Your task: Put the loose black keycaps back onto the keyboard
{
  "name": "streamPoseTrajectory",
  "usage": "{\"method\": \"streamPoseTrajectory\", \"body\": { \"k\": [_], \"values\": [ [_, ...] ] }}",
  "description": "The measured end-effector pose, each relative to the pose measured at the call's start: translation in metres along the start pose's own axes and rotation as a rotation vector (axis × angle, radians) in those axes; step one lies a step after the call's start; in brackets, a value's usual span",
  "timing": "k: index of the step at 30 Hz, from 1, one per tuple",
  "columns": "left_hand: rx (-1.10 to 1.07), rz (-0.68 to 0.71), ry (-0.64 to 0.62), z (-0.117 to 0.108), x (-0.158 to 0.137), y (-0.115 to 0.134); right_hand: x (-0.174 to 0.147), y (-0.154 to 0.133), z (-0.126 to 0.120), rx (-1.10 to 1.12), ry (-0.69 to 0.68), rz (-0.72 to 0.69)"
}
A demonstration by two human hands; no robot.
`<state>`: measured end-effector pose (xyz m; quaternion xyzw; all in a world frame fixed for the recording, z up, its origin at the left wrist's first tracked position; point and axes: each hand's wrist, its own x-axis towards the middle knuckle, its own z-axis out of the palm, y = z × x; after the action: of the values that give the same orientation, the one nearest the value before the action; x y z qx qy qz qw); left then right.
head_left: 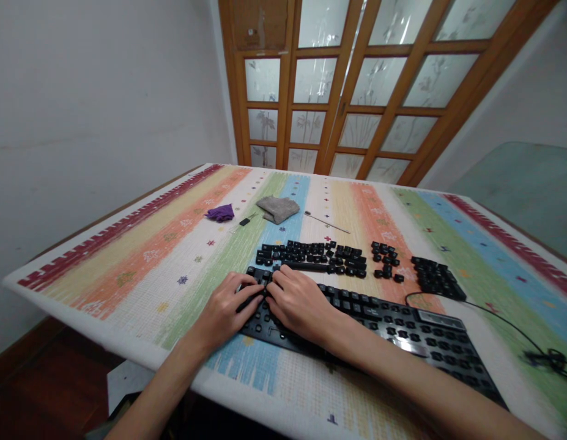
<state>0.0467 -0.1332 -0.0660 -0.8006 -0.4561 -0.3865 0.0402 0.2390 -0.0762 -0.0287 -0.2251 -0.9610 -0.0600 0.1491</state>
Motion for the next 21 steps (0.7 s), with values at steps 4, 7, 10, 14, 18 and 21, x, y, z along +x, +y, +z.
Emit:
{"method": "streamPoseTrajectory", "body": {
  "k": [4,7,10,14,18,21],
  "values": [
    [-0.001,-0.009,0.01,-0.0002,-0.0004,-0.0006,0.001,-0.0015,0.0015,0.04,-0.019,0.052],
    [-0.008,-0.003,0.007,-0.0005,-0.0003,-0.0011,0.0019,-0.0021,0.0007,0.065,-0.033,0.074],
    [-0.011,0.006,0.002,-0.0006,-0.0001,-0.0011,0.0021,-0.0023,-0.0011,0.071,-0.05,0.081],
    [-0.008,0.01,0.001,-0.0001,0.0,-0.0009,0.001,-0.0033,-0.0008,0.061,-0.038,0.086],
    [-0.005,0.005,-0.008,0.0006,0.0001,-0.0008,-0.0003,-0.0041,0.0023,0.059,-0.016,0.079],
    [-0.008,0.012,-0.018,0.0004,0.0,-0.001,0.0003,-0.003,0.0026,0.059,-0.002,0.055]
  ]
}}
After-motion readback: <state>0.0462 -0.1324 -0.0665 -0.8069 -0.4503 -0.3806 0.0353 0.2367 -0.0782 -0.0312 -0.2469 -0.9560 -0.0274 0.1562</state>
